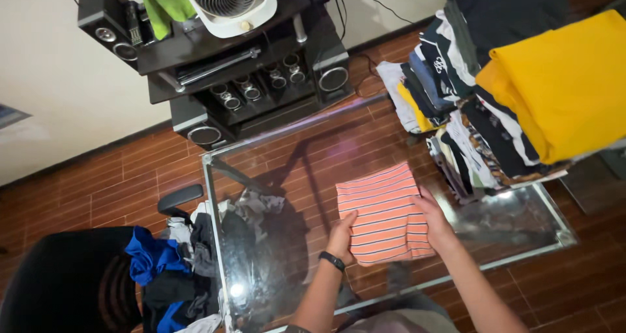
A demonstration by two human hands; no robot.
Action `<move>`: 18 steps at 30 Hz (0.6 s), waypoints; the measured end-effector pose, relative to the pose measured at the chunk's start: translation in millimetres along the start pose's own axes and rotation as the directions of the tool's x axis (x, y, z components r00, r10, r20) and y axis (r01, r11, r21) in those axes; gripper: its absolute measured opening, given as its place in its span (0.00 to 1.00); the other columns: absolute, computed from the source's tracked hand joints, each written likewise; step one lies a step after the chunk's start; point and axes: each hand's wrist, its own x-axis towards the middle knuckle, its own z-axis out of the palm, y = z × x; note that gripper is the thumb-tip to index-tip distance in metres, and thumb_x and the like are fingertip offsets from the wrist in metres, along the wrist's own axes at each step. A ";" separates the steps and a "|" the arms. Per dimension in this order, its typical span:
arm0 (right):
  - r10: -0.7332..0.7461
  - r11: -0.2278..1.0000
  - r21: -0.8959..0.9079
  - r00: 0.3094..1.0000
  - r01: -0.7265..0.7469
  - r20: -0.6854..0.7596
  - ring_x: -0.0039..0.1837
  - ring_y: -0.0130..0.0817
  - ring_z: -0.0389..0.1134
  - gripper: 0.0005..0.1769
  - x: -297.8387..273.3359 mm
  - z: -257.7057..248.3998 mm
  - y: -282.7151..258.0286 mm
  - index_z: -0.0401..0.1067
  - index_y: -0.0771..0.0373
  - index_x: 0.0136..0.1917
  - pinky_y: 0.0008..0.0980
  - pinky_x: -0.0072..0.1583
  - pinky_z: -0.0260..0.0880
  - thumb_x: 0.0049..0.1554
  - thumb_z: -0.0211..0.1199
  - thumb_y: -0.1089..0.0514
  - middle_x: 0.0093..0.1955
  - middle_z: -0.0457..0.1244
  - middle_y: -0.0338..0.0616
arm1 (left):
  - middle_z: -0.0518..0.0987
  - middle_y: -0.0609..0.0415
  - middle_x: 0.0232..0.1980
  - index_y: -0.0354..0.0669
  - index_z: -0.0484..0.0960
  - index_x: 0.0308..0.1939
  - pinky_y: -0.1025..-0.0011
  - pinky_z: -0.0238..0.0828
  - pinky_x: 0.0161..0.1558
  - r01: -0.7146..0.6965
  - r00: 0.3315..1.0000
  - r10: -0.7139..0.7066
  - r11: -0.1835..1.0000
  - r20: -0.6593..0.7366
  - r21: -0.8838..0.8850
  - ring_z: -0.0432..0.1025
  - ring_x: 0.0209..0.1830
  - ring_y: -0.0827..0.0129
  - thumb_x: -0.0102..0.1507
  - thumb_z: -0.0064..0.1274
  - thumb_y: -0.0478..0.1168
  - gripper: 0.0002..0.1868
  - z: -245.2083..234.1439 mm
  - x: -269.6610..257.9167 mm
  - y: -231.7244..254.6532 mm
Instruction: The person folds a series of t-shirts and polo shirts one by one and places them onto an existing stack of folded laundry.
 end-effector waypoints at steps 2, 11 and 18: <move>-0.013 1.000 -0.002 1.000 0.013 0.027 0.67 0.44 0.65 0.27 -11.6 14.4 -17.6 0.67 0.62 0.73 0.48 0.71 0.62 0.60 0.57 0.59 0.66 0.63 0.52 | 0.86 0.38 0.46 0.39 0.84 0.49 0.46 0.82 0.45 -0.026 1.000 0.026 1.000 -0.009 -0.003 0.83 0.42 0.48 0.63 0.65 0.43 0.15 -13.4 9.1 2.8; -0.120 0.987 -0.077 0.973 0.138 0.199 0.65 0.45 0.66 0.28 -16.7 18.6 -172.5 0.68 0.61 0.72 0.47 0.71 0.62 0.58 0.57 0.59 0.63 0.64 0.52 | 0.84 0.39 0.47 0.42 0.82 0.51 0.46 0.81 0.44 -0.136 0.990 0.139 0.986 0.017 -0.099 0.81 0.43 0.47 0.64 0.60 0.45 0.15 115.2 -50.8 28.5; -0.394 0.813 -0.312 0.859 0.491 0.327 0.58 0.33 0.66 0.20 -47.6 -2.8 -366.5 0.71 0.61 0.64 0.35 0.66 0.64 0.60 0.54 0.57 0.52 0.64 0.45 | 0.84 0.38 0.47 0.38 0.80 0.51 0.46 0.83 0.40 -0.330 0.913 0.335 0.942 0.234 -0.058 0.82 0.41 0.51 0.64 0.61 0.40 0.15 255.9 -84.9 48.0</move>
